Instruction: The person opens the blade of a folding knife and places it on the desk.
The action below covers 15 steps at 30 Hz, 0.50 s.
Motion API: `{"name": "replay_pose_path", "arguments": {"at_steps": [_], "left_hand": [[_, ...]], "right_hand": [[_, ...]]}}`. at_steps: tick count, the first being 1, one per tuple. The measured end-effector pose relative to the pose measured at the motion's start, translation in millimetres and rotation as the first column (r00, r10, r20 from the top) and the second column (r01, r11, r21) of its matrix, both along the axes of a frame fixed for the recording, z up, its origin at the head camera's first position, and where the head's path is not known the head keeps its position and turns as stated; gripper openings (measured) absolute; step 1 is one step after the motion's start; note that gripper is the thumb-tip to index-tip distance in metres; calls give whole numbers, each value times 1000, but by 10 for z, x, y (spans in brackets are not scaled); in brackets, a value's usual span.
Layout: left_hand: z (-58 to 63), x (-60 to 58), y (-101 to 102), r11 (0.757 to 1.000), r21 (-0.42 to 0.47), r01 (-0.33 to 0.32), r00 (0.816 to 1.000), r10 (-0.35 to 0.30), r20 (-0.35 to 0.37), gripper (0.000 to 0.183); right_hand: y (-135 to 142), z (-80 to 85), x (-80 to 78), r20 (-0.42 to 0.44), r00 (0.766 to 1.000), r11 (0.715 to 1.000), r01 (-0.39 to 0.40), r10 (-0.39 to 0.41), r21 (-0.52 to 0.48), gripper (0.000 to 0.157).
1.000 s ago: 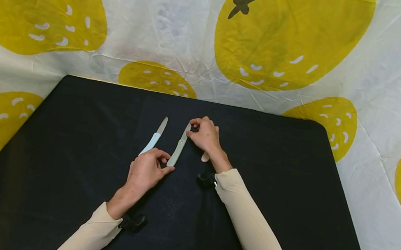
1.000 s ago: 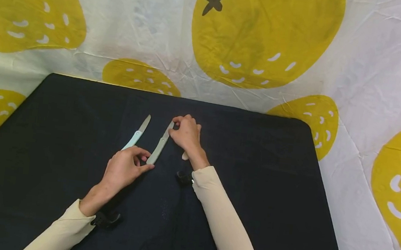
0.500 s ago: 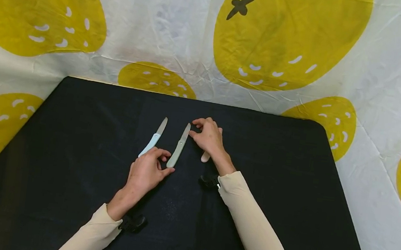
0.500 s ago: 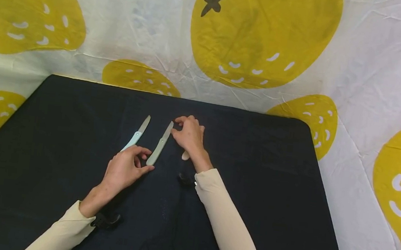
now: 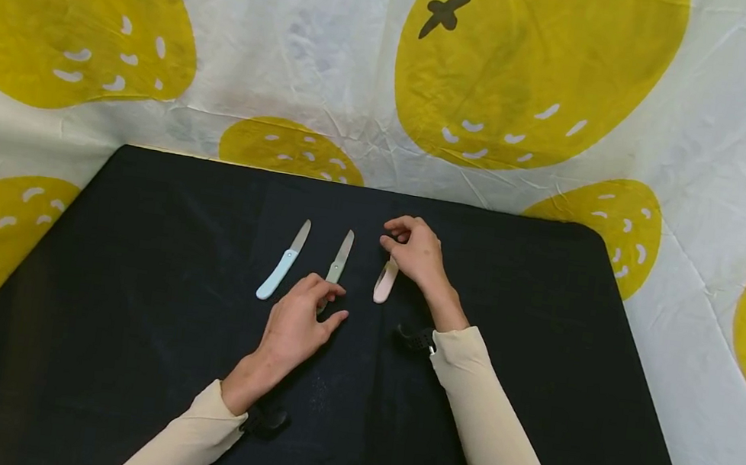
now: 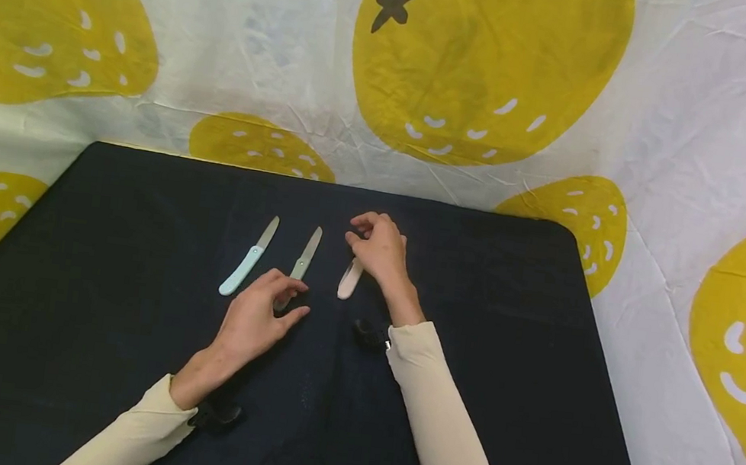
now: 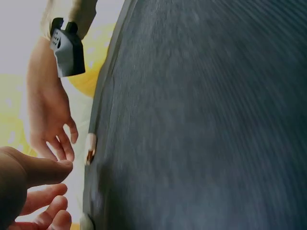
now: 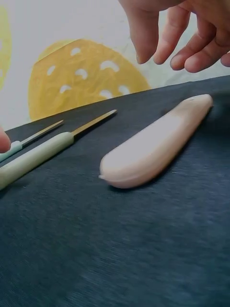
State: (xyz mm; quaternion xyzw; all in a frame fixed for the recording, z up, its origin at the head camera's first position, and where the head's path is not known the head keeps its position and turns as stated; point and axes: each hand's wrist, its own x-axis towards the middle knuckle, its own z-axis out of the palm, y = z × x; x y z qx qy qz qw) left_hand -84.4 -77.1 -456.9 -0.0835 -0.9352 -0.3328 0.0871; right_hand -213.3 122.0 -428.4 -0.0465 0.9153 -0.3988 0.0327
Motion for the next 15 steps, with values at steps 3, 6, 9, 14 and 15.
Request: {"name": "replay_pose_path", "arguments": {"at_steps": [3, 6, 9, 14, 15], "left_hand": [[9, -3, 77, 1000, 6, 22, 1000, -22, 2, 28], [15, -22, 138, 999, 6, 36, 999, -36, 17, 28], [19, -49, 188, 999, 0, 42, 999, -42, 26, 29], [31, -103, 259, 998, -11, 54, 998, -54, 42, 30], [35, -114, 273, 998, -12, 56, 997, -56, 52, 31]], "right_hand": [[66, -6, 21, 9, 1000, 1000, 8, -7, -10, 29], [120, -19, 36, 18, 1000, 1000, 8, -8, -5, 28], [162, -31, 47, 27, 1000, 1000, 3, -3, 12, 27], [224, -39, 70, 48, 999, 999, -9, 6, 47, 27], [235, -42, 75, 54, 998, 998, -12, 9, 54, 26]]}}
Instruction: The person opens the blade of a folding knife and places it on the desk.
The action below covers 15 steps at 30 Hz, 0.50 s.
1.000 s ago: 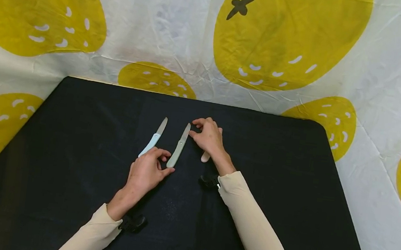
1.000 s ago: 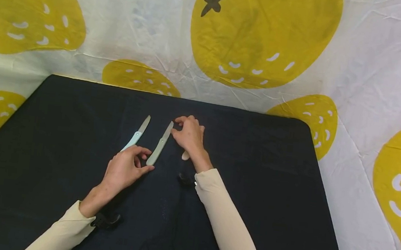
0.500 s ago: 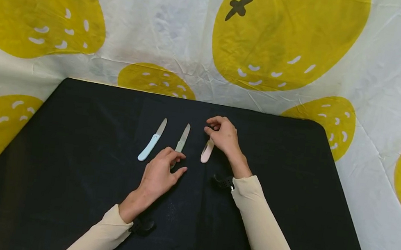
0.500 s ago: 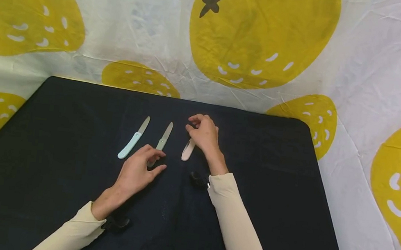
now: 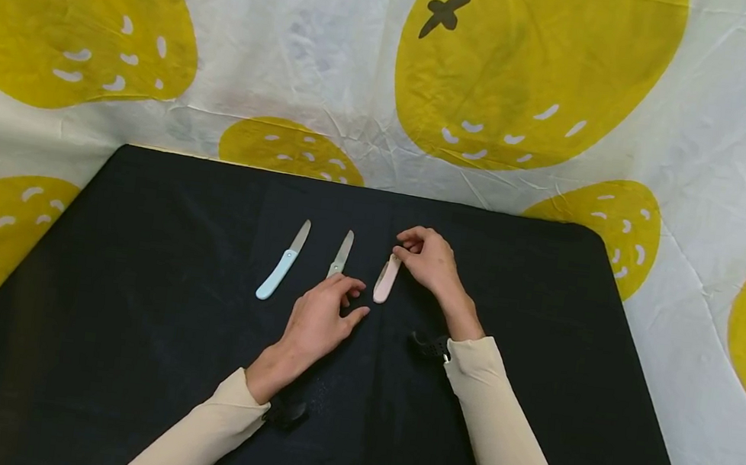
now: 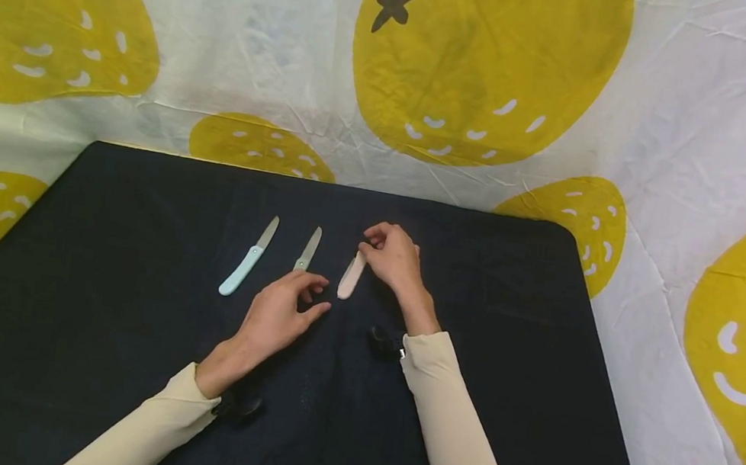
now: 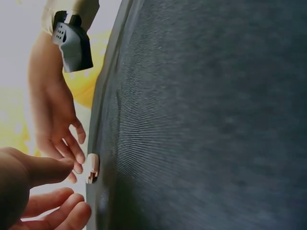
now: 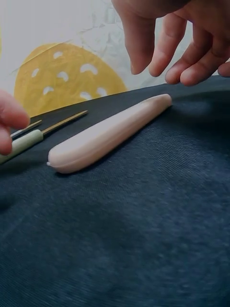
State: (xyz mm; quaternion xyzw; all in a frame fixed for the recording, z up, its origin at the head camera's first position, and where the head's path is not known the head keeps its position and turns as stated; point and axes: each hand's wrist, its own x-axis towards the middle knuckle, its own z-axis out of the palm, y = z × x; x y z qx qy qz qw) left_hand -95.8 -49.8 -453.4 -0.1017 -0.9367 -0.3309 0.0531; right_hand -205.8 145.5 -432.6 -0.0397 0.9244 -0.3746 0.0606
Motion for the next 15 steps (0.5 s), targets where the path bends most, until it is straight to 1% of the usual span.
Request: {"name": "replay_pose_path", "arguments": {"at_steps": [8, 15], "left_hand": [[22, -80, 101, 1000, -3, 21, 998, -21, 61, 36], [37, -129, 173, 999, -50, 3, 996, 2, 93, 39]], "right_hand": [[59, -53, -1, 35, 999, 998, -38, 36, 52, 27], [69, -89, 11, 40, 999, 995, -39, 36, 87, 24]]}}
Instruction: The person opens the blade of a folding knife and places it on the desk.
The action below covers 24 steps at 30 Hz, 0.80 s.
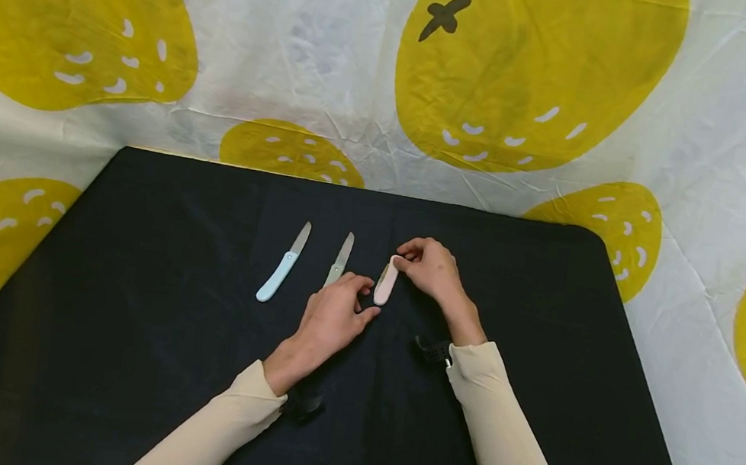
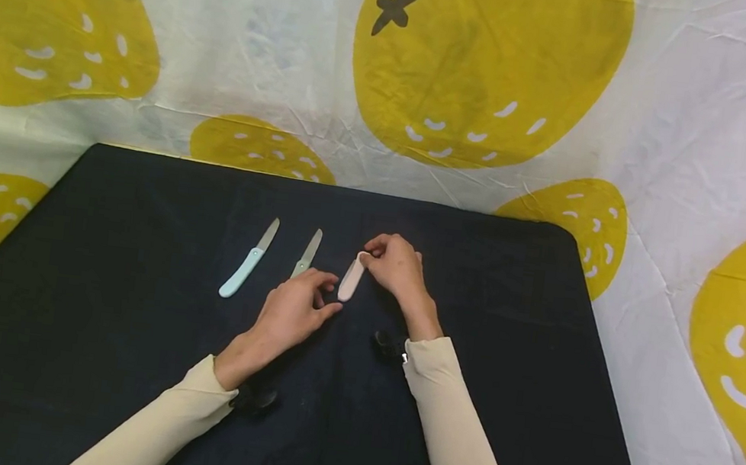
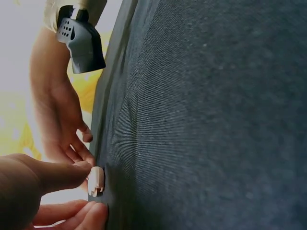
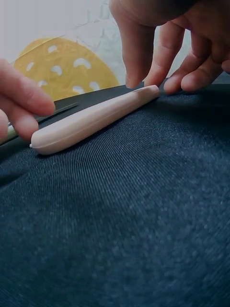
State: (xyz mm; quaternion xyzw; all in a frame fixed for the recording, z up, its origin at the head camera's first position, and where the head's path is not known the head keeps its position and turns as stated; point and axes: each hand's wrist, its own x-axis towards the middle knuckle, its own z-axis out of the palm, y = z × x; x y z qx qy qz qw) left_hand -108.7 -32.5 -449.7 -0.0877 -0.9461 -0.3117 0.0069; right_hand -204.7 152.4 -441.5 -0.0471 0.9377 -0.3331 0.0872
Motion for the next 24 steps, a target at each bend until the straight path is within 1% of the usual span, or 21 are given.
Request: {"name": "replay_pose_path", "arguments": {"at_steps": [9, 15, 20, 24], "left_hand": [[-9, -61, 58, 998, -66, -16, 1000, 17, 14, 42], [-12, -97, 93, 997, -79, -24, 999, 26, 27, 42], [-14, -101, 109, 996, -86, -23, 1000, 24, 13, 41], [-39, -95, 108, 995, -96, -28, 1000, 28, 0, 39]], "right_hand": [[-11, -22, 26, -16, 1000, 1000, 0, 0, -3, 24], [-8, -44, 32, -22, 1000, 1000, 18, -18, 1, 23], [-12, -50, 49, -21, 999, 1000, 25, -25, -6, 21], [-30, -50, 73, -22, 999, 1000, 28, -28, -12, 21]]}}
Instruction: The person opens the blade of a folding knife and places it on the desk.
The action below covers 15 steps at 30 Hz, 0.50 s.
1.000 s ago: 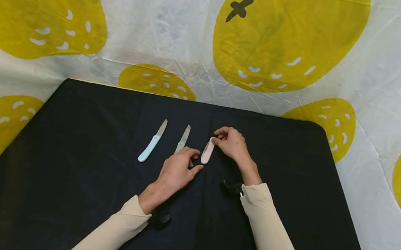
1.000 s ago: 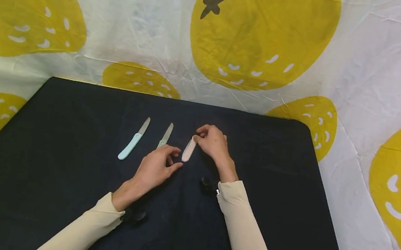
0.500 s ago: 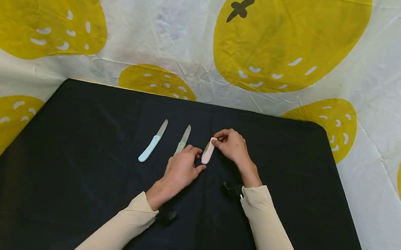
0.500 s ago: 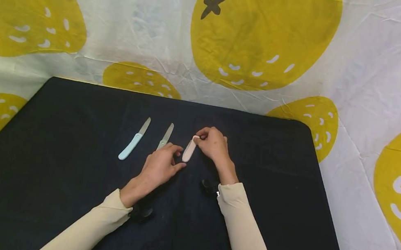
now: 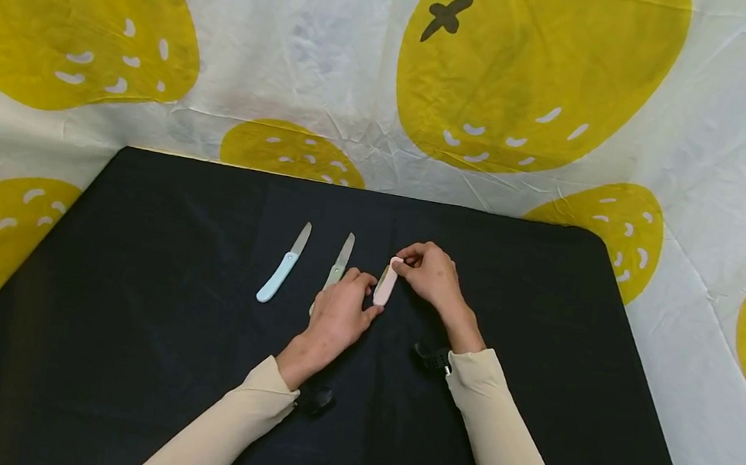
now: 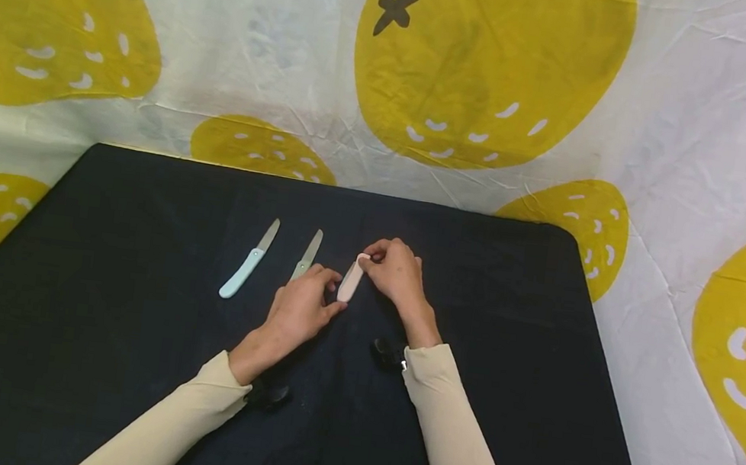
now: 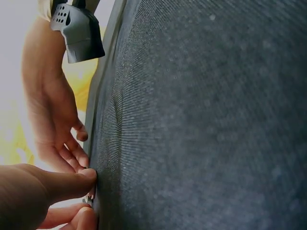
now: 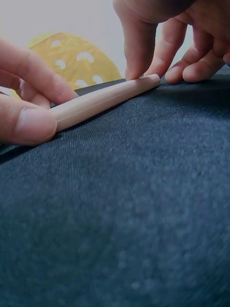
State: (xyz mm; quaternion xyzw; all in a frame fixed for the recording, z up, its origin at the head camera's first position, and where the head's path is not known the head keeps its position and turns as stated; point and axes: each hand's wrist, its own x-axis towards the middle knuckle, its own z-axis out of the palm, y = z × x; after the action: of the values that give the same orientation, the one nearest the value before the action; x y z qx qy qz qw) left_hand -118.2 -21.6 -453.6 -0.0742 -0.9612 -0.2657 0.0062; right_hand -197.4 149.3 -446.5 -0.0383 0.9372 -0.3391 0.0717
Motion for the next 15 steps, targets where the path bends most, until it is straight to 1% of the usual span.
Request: {"name": "replay_pose_path", "arguments": {"at_steps": [4, 8, 12, 15], "left_hand": [[-18, 5, 3, 1000, 5, -1, 1000, 1, -5, 38], [-13, 22, -13, 999, 45, -4, 1000, 3, 12, 37], [-10, 39, -51, 993, 114, -3, 1000, 2, 11, 37], [-8, 41, -85, 985, 171, 2, 1000, -3, 2, 38]], "right_hand": [[-15, 7, 28, -4, 1000, 1000, 5, -5, -6, 21], [-15, 7, 45, -29, 1000, 999, 1, -2, -38, 20], [4, 22, 51, -72, 997, 989, -12, 2, -146, 16], [23, 55, 55, -85, 996, 970, -2, -19, -244, 13]]}}
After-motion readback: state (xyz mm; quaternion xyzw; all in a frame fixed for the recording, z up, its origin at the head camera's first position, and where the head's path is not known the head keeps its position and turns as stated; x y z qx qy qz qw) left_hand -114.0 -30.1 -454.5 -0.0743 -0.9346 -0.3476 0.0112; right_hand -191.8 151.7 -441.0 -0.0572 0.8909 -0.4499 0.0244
